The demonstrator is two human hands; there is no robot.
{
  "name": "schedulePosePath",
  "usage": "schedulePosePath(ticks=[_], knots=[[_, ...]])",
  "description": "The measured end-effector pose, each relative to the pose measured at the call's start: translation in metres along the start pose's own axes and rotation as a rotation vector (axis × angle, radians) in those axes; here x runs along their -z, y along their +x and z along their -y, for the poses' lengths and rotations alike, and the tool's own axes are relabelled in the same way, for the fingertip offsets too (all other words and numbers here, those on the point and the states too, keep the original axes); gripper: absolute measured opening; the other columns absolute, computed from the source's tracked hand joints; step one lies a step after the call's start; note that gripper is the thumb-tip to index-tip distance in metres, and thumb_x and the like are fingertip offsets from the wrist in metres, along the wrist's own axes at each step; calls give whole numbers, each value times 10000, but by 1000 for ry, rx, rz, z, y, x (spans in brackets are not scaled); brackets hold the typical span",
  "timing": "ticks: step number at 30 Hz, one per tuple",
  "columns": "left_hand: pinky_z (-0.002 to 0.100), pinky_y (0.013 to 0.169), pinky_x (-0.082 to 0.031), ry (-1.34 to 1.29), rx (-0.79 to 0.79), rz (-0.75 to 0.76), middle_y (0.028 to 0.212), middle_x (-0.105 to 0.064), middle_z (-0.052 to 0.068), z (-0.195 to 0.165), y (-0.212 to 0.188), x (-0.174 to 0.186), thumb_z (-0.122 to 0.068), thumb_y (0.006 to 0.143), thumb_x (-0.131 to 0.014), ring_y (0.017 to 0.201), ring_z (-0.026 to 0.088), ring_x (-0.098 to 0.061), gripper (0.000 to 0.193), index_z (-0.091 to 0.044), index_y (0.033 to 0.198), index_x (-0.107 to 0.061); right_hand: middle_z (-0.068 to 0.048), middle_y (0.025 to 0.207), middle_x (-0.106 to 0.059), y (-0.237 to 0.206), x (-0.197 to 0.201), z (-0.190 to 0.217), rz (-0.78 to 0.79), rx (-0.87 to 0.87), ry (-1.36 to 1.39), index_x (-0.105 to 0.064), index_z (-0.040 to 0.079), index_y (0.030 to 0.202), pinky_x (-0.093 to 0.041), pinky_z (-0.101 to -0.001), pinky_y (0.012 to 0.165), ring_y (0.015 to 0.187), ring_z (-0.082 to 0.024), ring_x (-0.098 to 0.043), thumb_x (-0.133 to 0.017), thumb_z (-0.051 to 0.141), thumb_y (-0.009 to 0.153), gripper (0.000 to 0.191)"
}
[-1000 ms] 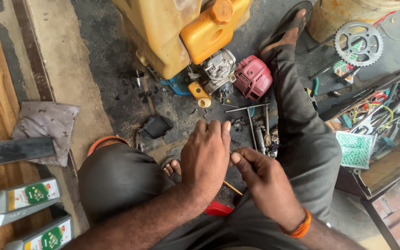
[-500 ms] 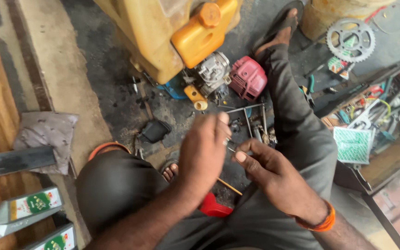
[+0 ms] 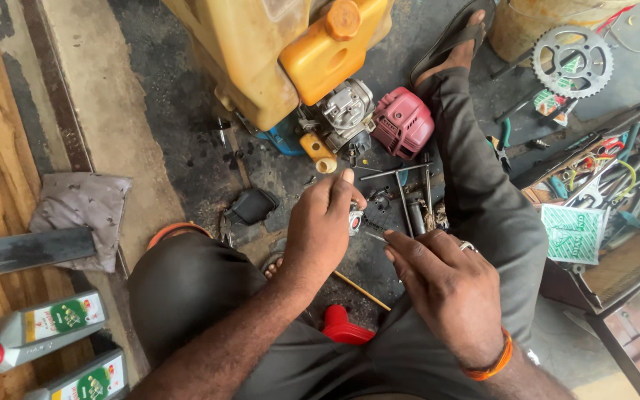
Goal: The person uses a screwdriver to adjust a small metal component, then installs it into the engine of a yellow machine. They continue to tighten and adjust parts on the engine with their hands.
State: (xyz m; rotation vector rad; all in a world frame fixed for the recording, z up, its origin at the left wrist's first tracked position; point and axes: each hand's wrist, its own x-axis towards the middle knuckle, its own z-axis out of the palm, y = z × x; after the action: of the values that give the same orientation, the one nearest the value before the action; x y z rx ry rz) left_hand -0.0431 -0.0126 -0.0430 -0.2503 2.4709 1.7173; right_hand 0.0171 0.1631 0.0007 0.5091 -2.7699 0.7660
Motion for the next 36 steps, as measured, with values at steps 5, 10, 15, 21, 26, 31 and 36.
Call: schedulePosePath(ticks=[5,10,15,21,26,31,36], knots=[[382,723,-537,-14,19,26,753,-704,86,-2,-2,1,-385,1065,-425,732,231,-701,491,-53,814,-685,-30,789,-617,2,-3,0,21,24,-12,-765,155,1072,-493,-386,604,683,-231,-619,-785,209,845,235],[373,711,-546,-11,123,65,750,-687,80,-7,-3,2,-402,1064,-418,723,211,-697,498,-61,825,-692,-18,798,-624,3,-5,2,21,39,-3,-760,152,1064,-490,-376,609,697,-217,-624,-776,215,857,217],[368,709,-545,-19,117,51,747,-696,74,-8,-3,1,-408,1055,-431,716,202,-697,491,-62,825,-692,-16,792,-620,5,-5,4,40,41,-24,-756,160,1065,-485,-375,598,679,-217,-613,-773,217,860,213],[434,706,-517,110,-77,-78,804,-685,119,-9,-10,-5,-355,1078,-440,744,298,-672,473,-49,804,-673,-21,807,-600,1,-9,4,41,150,-179,-706,145,1061,-487,-363,593,670,-201,-620,-759,207,888,191],[448,670,-521,214,-120,-115,823,-672,123,-13,-19,-9,-298,1067,-479,747,312,-674,378,-42,841,-639,-34,758,-593,-4,-21,5,180,128,-223,-697,124,1141,-502,-356,559,582,-206,-615,-711,174,846,299],[460,606,-506,391,-127,-155,811,-634,149,-14,-24,-12,-277,1059,-521,687,342,-647,338,-27,859,-627,-66,788,-688,-7,-32,11,195,-80,39,-692,123,1039,-508,-400,532,612,-270,-668,-686,180,903,148],[460,594,-506,421,-148,-184,801,-628,150,-13,-24,-11,-274,1070,-521,674,341,-638,349,-28,846,-630,-141,734,-713,-11,-38,14,273,-350,250,-728,104,987,-519,-426,564,646,-339,-697,-680,220,939,134]])
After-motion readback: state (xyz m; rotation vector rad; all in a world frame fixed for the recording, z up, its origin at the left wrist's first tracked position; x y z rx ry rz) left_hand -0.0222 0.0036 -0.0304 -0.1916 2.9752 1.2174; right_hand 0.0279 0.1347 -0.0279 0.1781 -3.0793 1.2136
